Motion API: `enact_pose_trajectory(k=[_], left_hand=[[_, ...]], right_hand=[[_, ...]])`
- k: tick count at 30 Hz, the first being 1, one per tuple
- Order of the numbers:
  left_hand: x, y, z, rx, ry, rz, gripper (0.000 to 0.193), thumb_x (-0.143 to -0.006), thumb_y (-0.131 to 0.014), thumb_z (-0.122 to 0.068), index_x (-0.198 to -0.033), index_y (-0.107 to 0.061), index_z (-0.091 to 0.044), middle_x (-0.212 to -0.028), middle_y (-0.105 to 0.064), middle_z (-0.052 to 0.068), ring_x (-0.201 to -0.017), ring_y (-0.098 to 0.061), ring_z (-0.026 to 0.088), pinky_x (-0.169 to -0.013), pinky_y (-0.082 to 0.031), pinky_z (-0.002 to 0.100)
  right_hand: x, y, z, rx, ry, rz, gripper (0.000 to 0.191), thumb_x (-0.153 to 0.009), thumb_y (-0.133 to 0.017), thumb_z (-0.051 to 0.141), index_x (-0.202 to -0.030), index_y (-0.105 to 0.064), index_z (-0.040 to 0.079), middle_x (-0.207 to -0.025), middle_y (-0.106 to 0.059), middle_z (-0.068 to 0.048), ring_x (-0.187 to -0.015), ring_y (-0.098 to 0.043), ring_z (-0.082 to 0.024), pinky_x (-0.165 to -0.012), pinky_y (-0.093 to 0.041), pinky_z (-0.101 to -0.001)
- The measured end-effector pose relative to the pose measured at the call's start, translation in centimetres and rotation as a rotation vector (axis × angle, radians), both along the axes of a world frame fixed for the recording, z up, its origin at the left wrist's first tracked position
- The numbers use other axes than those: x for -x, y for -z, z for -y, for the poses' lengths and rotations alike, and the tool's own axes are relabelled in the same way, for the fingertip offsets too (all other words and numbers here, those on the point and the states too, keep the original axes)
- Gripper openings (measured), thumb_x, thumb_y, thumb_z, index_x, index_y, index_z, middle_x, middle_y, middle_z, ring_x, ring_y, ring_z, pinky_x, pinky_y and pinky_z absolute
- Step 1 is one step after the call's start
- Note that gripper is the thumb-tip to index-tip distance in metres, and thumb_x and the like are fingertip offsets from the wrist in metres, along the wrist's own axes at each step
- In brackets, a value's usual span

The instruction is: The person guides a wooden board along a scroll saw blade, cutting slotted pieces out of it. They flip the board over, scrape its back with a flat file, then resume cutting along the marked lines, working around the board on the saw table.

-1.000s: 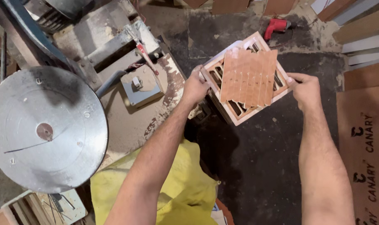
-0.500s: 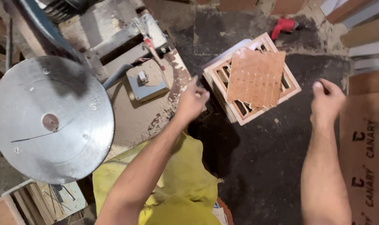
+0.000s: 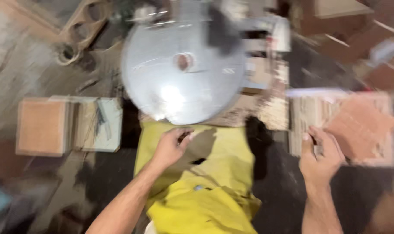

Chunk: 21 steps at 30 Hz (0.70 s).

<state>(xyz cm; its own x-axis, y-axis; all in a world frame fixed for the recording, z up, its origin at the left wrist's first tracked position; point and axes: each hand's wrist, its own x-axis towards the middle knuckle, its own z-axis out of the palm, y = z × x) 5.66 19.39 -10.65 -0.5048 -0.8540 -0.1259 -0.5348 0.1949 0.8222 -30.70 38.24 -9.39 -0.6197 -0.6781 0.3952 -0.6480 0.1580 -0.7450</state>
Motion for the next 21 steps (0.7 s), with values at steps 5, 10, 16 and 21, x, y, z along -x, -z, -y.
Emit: enact_pose_trajectory(k=[5, 10, 16, 21], left_hand=[[-13.0, 2.2, 2.6, 0.22, -0.433, 0.033, 0.025, -0.092, -0.072, -0.019, -0.108, -0.075, -0.001, -0.097, -0.074, 0.023, -0.091, -0.072, 0.038, -0.08, -0.057, 0.043], [-27.5, 4.6, 5.1, 0.228, -1.138, 0.061, 0.023, -0.092, -0.068, -0.02, -0.108, -0.075, -0.004, -0.1, -0.078, 0.019, -0.096, -0.076, 0.032, -0.089, -0.058, 0.039], [-39.1, 6.6, 7.2, -0.091, -1.74, 0.004, 0.056, -0.082, -0.083, -0.021, -0.124, -0.059, 0.006, -0.119, -0.066, 0.025, -0.113, -0.065, 0.039, -0.093, -0.052, 0.044], [-42.7, 7.8, 8.6, -0.096, -1.767, -0.402, 0.033, -0.08, -0.081, -0.009, -0.101, -0.066, 0.01, -0.091, -0.067, 0.016, -0.076, -0.063, 0.028, -0.062, -0.049, 0.04]], right_hand=[[-8.0, -3.3, 7.5, 0.038, -0.376, -0.287, 0.013, -0.105, -0.069, -0.004, -0.117, -0.07, -0.004, -0.109, -0.072, -0.017, -0.097, -0.069, -0.026, -0.09, -0.055, -0.0311], [-14.8, -3.4, 11.9, 0.009, -0.51, -0.3, 0.019, -0.104, -0.063, -0.006, -0.123, -0.066, -0.006, -0.113, -0.066, -0.019, -0.101, -0.064, -0.026, -0.095, -0.052, -0.0303], [-18.5, -1.1, 15.8, -0.266, -0.417, 0.202, 0.023, -0.114, -0.063, 0.016, -0.129, -0.062, -0.001, -0.096, -0.064, -0.013, -0.081, -0.057, -0.02, -0.077, -0.046, -0.0317], [-18.3, 1.3, 18.1, -0.29, -0.314, 0.214, 0.033, -0.117, -0.058, 0.024, -0.137, -0.059, -0.002, -0.113, -0.066, -0.013, -0.106, -0.063, -0.021, -0.094, -0.05, -0.0333]])
